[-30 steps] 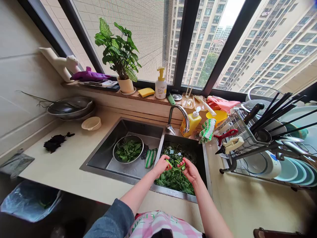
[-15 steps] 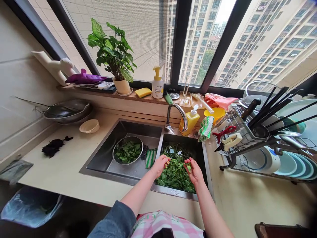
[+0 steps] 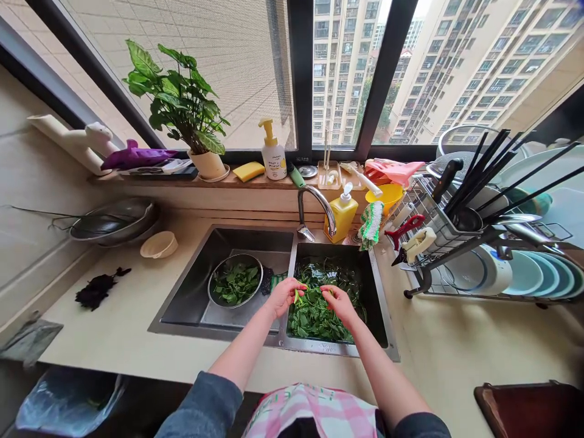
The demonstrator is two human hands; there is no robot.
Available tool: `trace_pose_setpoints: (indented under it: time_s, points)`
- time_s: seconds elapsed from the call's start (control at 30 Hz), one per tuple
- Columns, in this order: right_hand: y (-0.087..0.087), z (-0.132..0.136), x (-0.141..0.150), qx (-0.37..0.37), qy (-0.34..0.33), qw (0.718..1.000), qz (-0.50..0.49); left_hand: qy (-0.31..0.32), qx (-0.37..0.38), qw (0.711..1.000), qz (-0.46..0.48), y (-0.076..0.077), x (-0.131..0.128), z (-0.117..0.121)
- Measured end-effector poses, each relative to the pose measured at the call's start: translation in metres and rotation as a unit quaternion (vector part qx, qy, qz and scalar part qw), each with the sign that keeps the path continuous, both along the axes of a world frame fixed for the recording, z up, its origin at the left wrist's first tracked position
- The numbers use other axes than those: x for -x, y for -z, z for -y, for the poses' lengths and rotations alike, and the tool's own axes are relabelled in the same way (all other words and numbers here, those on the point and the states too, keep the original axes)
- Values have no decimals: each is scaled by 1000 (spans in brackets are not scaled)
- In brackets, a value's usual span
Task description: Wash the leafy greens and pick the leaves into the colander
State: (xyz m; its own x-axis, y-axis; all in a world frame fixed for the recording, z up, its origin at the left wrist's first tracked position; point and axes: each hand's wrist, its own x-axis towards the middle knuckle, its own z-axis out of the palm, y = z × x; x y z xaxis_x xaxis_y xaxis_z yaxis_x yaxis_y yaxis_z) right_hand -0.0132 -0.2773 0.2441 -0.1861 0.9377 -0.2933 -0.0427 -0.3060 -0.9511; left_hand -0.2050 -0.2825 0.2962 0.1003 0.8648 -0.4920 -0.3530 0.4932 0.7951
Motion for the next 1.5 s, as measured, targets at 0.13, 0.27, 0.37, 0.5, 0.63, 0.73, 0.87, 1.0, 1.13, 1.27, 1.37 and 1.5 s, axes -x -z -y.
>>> trace_pose_setpoints:
  time_s: [0.13,0.27,0.37,0.5,0.63,0.73,0.87,1.0,1.13,1.27,1.37,1.5]
  points:
    - [-5,-3,22,-52,-60,997,13,14,1,999,32,-8,-3,2]
    - [-6,-3,30,-66,-83,994,3,4,0,999,53,-8,-3,3]
    - [-6,-2,28,-34,-77,996,6,-36,-13,997,67,-7,-4,3]
    - [-9,2,24,47,-88,993,-54,-56,-13,997,60,-7,-9,2]
    - [-11,6,18,76,-135,985,-75,-79,-21,996,23,-4,-11,-2]
    - [-10,7,14,58,-127,990,-20,-89,-15,996,-15,-1,-11,-3]
    - [-10,4,4,83,-112,990,-13,-89,-26,993,-73,6,-13,-2]
    - [-16,-2,-7,152,-101,977,-114,-87,-41,992,-80,13,-17,-1]
    - [-21,-7,-14,191,-66,949,-242,-83,-19,994,-66,22,-24,3]
    - [-21,-8,-14,248,-62,909,-329,-48,-1,999,0,29,-33,16]
    - [-20,-6,-9,271,-52,899,-339,67,20,996,51,33,-39,27]
    - [-22,-4,-3,240,-25,921,-305,141,-11,990,-4,41,-43,35]
